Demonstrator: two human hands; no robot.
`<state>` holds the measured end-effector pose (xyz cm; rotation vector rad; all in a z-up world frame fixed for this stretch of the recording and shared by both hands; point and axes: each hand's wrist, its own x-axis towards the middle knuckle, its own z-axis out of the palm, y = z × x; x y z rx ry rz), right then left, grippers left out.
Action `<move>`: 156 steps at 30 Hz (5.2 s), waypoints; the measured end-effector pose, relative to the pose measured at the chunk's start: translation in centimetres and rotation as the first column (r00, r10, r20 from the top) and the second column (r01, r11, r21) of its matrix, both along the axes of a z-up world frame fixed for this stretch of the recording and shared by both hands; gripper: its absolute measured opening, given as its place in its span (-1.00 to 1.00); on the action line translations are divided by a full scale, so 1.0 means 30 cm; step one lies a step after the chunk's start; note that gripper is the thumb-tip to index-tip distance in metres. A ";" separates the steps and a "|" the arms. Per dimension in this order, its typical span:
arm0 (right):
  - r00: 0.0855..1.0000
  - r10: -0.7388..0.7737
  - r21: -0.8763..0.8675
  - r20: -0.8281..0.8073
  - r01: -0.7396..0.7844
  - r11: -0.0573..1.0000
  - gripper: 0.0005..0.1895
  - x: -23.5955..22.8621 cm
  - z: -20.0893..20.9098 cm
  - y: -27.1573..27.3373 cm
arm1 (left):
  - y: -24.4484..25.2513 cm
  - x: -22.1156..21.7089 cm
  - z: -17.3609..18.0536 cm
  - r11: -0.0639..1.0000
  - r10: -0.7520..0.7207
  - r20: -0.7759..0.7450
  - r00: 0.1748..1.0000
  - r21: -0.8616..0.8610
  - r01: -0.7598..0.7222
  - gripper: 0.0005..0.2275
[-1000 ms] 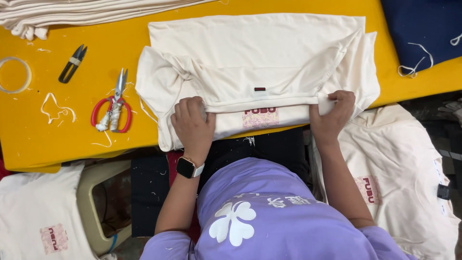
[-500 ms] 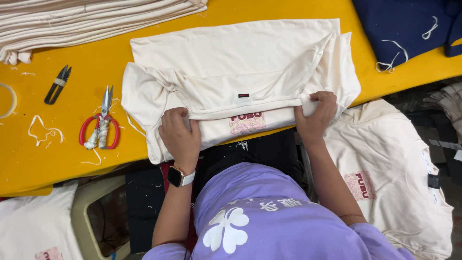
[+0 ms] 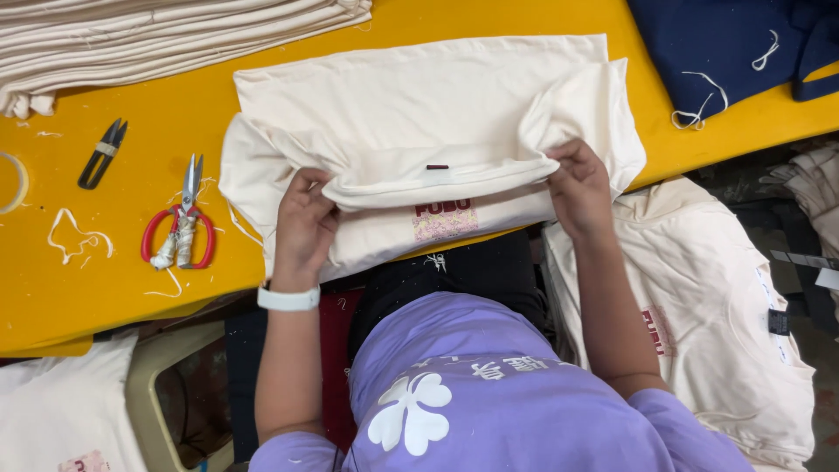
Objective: Trimming loose threads from t-shirts and folding them on a work table in a factory.
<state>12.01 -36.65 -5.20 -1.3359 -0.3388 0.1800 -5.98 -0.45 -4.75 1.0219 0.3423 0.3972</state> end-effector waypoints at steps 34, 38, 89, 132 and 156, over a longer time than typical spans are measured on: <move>0.953 0.270 -0.143 0.135 -0.251 0.957 -0.38 0.191 -0.002 -0.079 | 0.121 0.075 0.064 0.957 -0.032 0.237 0.971 0.287 -0.038 -0.79; 0.962 0.249 -0.211 0.111 -0.222 0.952 -0.41 0.086 0.160 -0.025 | 0.125 0.076 0.096 0.995 -0.049 0.324 0.945 0.102 0.017 -0.82; 0.965 0.255 -0.375 0.058 -0.216 0.902 -0.79 -0.078 0.273 0.157 | -0.421 0.190 0.345 -0.045 -0.130 0.178 0.976 0.982 -0.185 -0.90; 0.890 0.388 -0.156 0.241 -0.359 0.920 -0.90 -0.096 0.273 0.199 | -0.357 0.175 0.530 -0.379 -0.232 0.364 0.902 0.820 -0.428 -0.92; 0.911 0.411 0.011 0.023 -0.411 0.911 -0.89 -0.025 0.177 0.192 | 1.033 -0.061 -0.057 0.089 0.784 -0.138 0.605 0.990 0.110 -0.68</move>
